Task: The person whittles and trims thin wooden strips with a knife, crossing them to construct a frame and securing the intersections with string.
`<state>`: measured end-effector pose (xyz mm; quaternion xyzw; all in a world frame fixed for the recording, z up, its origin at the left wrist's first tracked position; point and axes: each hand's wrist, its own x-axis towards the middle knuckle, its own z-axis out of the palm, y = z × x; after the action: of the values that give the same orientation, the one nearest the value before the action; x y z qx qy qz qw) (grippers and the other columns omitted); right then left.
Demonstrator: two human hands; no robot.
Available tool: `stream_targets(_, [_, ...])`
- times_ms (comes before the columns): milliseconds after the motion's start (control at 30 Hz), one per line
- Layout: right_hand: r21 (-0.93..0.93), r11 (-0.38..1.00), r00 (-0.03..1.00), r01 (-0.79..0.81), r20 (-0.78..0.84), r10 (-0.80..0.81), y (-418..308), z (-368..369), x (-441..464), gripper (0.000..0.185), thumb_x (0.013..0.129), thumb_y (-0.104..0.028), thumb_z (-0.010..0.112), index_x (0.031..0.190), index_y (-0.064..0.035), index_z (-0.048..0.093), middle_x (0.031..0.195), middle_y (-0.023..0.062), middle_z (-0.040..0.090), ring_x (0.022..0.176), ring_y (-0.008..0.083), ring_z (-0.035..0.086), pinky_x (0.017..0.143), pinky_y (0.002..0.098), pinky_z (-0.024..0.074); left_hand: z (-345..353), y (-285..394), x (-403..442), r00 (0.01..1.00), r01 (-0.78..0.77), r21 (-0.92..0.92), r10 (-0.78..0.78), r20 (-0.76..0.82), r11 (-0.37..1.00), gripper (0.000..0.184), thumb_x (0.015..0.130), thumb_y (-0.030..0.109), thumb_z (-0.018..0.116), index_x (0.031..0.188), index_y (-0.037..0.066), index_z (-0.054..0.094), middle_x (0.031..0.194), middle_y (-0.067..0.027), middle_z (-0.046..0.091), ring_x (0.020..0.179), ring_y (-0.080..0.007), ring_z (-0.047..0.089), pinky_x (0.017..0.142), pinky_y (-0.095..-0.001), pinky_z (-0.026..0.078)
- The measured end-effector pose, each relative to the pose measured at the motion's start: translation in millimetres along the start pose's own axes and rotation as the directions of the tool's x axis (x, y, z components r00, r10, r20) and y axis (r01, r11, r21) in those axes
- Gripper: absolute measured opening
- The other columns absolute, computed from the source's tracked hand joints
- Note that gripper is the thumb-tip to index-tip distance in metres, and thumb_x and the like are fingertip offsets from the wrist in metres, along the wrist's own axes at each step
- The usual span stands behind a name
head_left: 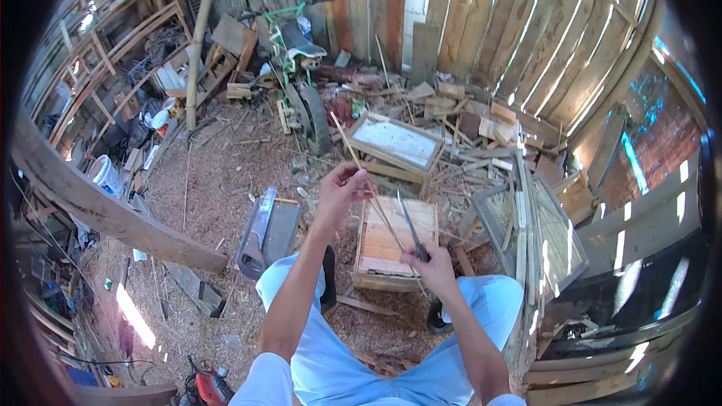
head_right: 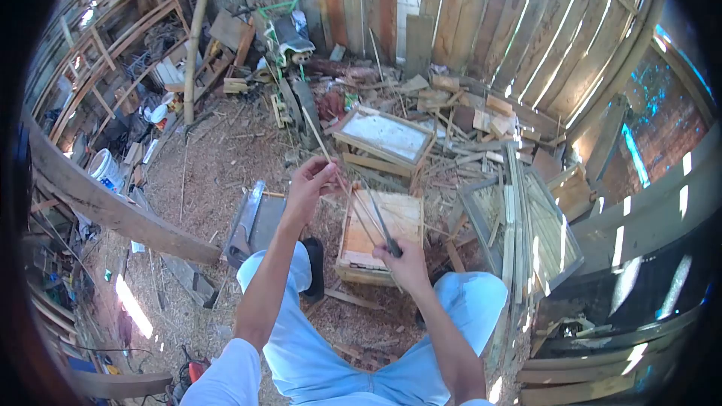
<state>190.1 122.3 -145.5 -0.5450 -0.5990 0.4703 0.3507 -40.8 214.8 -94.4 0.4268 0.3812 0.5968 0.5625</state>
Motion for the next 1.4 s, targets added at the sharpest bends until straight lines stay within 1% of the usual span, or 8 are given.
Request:
stream_targets(367, [-0.044,0.995,0.993,0.084,-0.085,-0.088,-13.9,-1.5,-38.0,0.023,0.078,-0.022,0.076,0.09,-0.0045,0.069,0.064,-0.0011,0.056,0.058,0.0073,0.046,0.057,0.0254,0.0397,61.1,125.6,-66.5,0.952,-0.295,0.215,0.267,0.15,0.931,0.025,0.092,0.007,0.059,0.115,-0.002,0.059,0.092,-0.0083,0.066,0.084,-0.0153,0.066,0.074,-0.0306,0.058])
stream_targets(433, [0.089,0.935,0.927,0.344,-0.192,-0.323,-15.1,1.2,-31.7,0.023,0.084,-0.023,0.072,0.096,-0.0047,0.068,0.072,-0.0015,0.06,0.057,0.0045,0.043,0.052,0.0239,0.0365,72.9,133.8,-78.7,0.922,-0.377,0.252,0.335,0.193,0.891,0.025,0.092,0.005,0.059,0.116,-0.002,0.059,0.092,-0.0085,0.066,0.085,-0.0159,0.066,0.074,-0.0302,0.058])
stream_targets(633, [0.384,0.874,0.947,0.298,-0.238,-0.218,-111.6,-32.1,-56.6,0.024,0.097,-0.022,0.053,0.11,-0.0027,0.06,0.081,-0.0001,0.058,0.055,0.0004,0.045,0.047,0.0161,0.0329,95.2,133.0,-106.3,0.853,-0.522,0.416,0.437,0.286,0.745,0.025,0.088,-0.001,0.061,0.112,0.0,0.061,0.094,-0.0093,0.068,0.086,-0.0151,0.067,0.074,-0.028,0.057])
stream_targets(767, [0.258,0.837,0.864,0.482,-0.299,-0.406,-137.0,-31.0,-66.0,0.024,0.098,-0.014,0.046,0.116,-0.0006,0.054,0.074,0.0001,0.055,0.051,0.002,0.042,0.045,0.0198,0.0323,99.8,107.2,-107.1,0.789,-0.615,0.48,0.499,0.359,0.626,0.025,0.084,-0.005,0.061,0.108,0.003,0.064,0.097,-0.0104,0.068,0.085,-0.0175,0.068,0.073,-0.0287,0.058])
stream_targets(900, [0.276,0.913,0.951,0.302,-0.152,-0.269,-141.7,-37.8,-75.0,0.021,0.1,-0.013,0.043,0.118,-0.0043,0.048,0.074,0.0014,0.051,0.053,0.0044,0.047,0.044,0.0197,0.0384,96.6,77.9,-106.6,0.779,-0.625,0.521,0.507,0.368,0.582,0.024,0.083,-0.007,0.061,0.105,0.002,0.064,0.099,-0.0116,0.067,0.085,-0.02,0.068,0.072,-0.0299,0.058])
stream_targets(1067, [0.329,0.923,0.972,0.202,-0.182,-0.148,-164.3,-34.6,-89.9,0.029,0.101,-0.018,0.041,0.126,-0.0045,0.046,0.069,-0.0007,0.048,0.053,0.0027,0.04,0.044,0.018,0.032,90.1,55.1,-110.5,0.817,-0.575,0.518,0.473,0.329,0.633,0.026,0.081,-0.007,0.062,0.105,0.003,0.065,0.097,-0.0116,0.068,0.084,-0.0228,0.069,0.071,-0.0307,0.057])
stream_targets(1133, [0.051,0.962,0.958,0.27,-0.116,-0.262,-155.9,-38.1,-85.6,0.034,0.101,-0.019,0.041,0.131,-0.0031,0.043,0.072,0.0002,0.049,0.056,0.0026,0.04,0.048,0.0169,0.0321,87.2,48.9,-110.6,0.803,-0.595,0.514,0.489,0.341,0.618,0.027,0.08,-0.007,0.063,0.105,0.004,0.065,0.097,-0.0117,0.069,0.084,-0.0234,0.069,0.071,-0.0311,0.056])
stream_targets(1400, [0.182,0.969,0.986,0.169,-0.025,-0.167,-163.3,-31.5,-82.5,0.036,0.101,-0.018,0.043,0.132,-0.0019,0.04,0.073,0.0002,0.05,0.057,0.0024,0.04,0.05,0.0169,0.0319,73.2,39.3,-116.2,0.798,-0.598,0.535,0.505,0.329,0.597,0.03,0.076,-0.006,0.068,0.103,0.005,0.065,0.093,-0.0107,0.069,0.082,-0.0256,0.068,0.068,-0.0321,0.055])
